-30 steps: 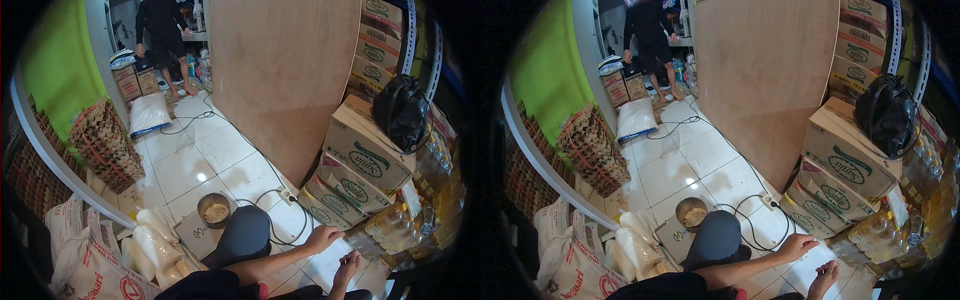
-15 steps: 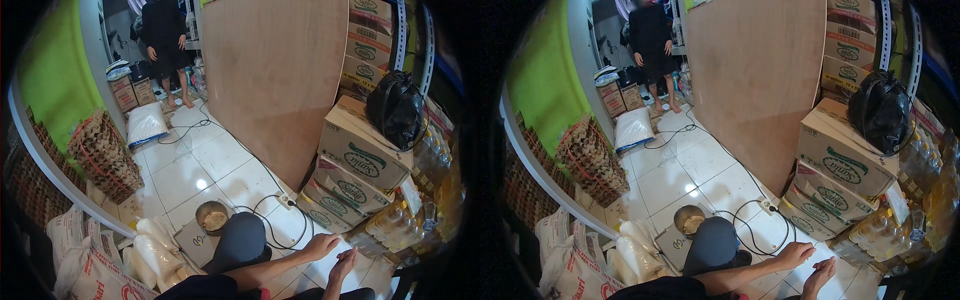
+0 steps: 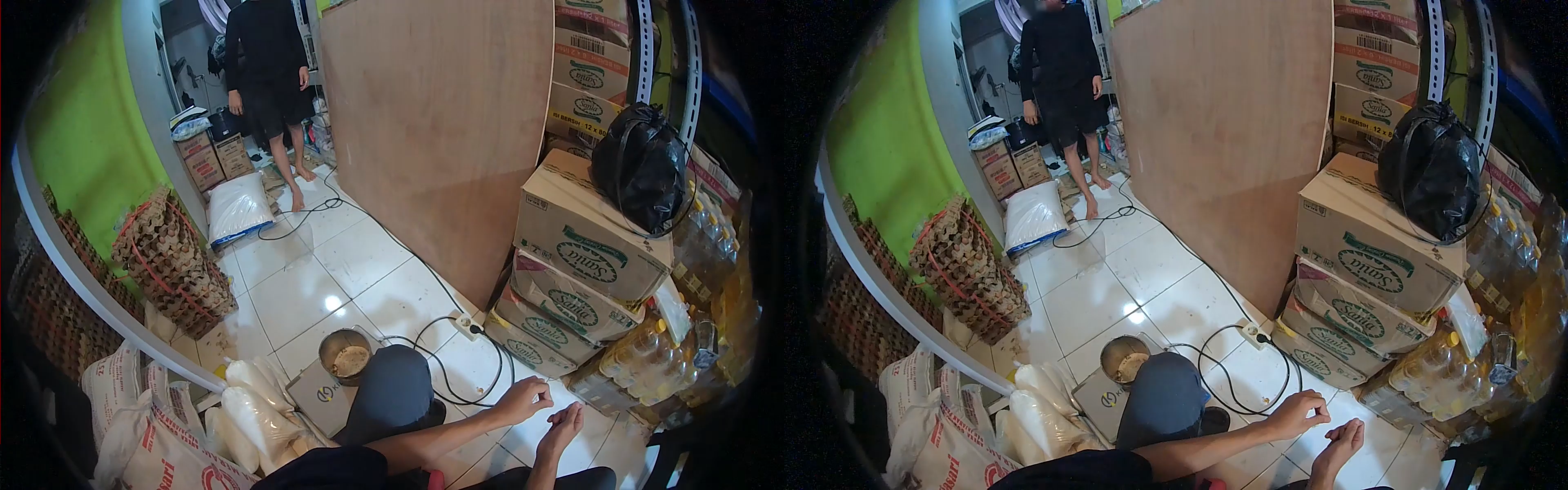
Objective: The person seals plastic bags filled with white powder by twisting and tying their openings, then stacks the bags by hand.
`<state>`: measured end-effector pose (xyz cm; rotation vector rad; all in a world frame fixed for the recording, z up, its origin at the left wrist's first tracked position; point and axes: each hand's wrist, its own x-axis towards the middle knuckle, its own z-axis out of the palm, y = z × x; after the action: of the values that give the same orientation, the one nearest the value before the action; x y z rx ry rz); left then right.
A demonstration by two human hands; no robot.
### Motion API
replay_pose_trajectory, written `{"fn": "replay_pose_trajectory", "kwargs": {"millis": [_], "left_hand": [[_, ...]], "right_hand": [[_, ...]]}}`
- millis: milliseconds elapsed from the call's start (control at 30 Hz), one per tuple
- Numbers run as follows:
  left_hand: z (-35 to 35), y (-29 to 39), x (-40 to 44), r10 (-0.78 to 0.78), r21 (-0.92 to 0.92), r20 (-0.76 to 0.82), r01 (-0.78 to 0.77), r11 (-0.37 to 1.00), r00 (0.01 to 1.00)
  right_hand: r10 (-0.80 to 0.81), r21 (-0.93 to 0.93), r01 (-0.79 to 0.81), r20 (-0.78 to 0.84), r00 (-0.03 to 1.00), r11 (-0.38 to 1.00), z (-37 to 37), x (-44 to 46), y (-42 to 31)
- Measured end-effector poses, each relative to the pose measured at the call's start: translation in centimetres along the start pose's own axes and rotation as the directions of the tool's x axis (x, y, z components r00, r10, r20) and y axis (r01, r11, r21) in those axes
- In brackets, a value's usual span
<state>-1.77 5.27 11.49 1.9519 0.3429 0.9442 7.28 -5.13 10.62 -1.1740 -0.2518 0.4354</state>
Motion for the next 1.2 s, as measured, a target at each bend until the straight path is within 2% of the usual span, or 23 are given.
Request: {"fn": "replay_pose_trajectory", "kwargs": {"millis": [67, 167, 300, 400, 500, 733, 800, 900, 933, 1033, 1067, 1167, 1200], "left_hand": [[-0.5, 0.6, 0.0, -0.131, -0.007, 0.056, 0.132, 0.991, 0.99], [-0.6, 0.6, 0.1, -0.2, -0.058, 0.068, 0.204, 0.977, 0.977], [-0.3, 0.4, 0.1, -0.198, -0.114, 0.058, 0.204, 0.972, 0.978], [-0.1, 0.7, 0.0, -0.162, -0.135, 0.079, 0.172, 0.976, 0.984], [0.1, 0.6, -0.2, -0.244, -0.197, 0.061, 0.252, 0.948, 0.968], [-1.0, 1.6, 0.4, -0.25, -0.141, -0.12, 0.233, 0.962, 0.961], [-1.0, 0.6, 0.3, -0.233, -0.104, -0.052, 0.227, 0.968, 0.971], [-0.7, -0.8, 0.2, -0.255, -0.066, 0.093, 0.261, 0.963, 0.963], [-0.5, -1.0, 0.1, -0.267, -0.053, 0.148, 0.278, 0.959, 0.952], [0.5, -0.4, -0.2, -0.099, -0.261, 0.051, 0.109, 0.959, 0.994], [0.2, 0.2, -0.4, -0.183, -0.256, 0.1, 0.203, 0.945, 0.978], [0.1, -1.0, -0.5, -0.182, -0.193, 0.202, 0.221, 0.956, 0.962], [0.0, -1.0, -0.4, -0.185, -0.192, 0.218, 0.228, 0.955, 0.958]], "right_hand": [[-0.006, -0.022, 0.006, 0.011, 1.0, 1.0, -0.1, -0.1, -0.3], [0.04, -0.013, -0.039, 0.046, 0.998, 0.999, -0.4, -0.3, -0.8], [0.044, 0.012, -0.044, 0.041, 0.998, 0.999, -0.7, -0.3, -0.1], [-0.069, -0.004, 0.069, -0.072, 0.995, 0.998, 0.7, -0.4, 0.0], [-0.051, -0.008, 0.05, -0.025, 0.998, 0.999, -0.1, -0.1, 0.7], [0.013, -0.107, -0.004, 0.082, 0.997, 0.994, -1.7, 0.1, 0.8], [0.05, -0.076, -0.042, 0.098, 0.994, 0.996, -2.2, 0.3, 1.2], [0.062, -0.182, -0.058, 0.016, 0.998, 0.982, -1.7, 0.4, 1.9], [0.019, -0.258, 0.025, 0.166, 0.986, 0.966, -2.5, 0.6, 2.3], [0.038, -0.402, -0.033, 0.004, 0.999, 0.915, -1.3, -0.3, 2.0], [0.058, -0.384, -0.012, 0.107, 0.993, 0.923, -3.7, 1.3, 4.4], [0.074, -0.32, -0.055, 0.048, 0.996, 0.946, -4.2, 1.6, 4.9], [0.099, -0.357, -0.082, 0.031, 0.995, 0.93, -4.2, 1.8, 4.7]]}}
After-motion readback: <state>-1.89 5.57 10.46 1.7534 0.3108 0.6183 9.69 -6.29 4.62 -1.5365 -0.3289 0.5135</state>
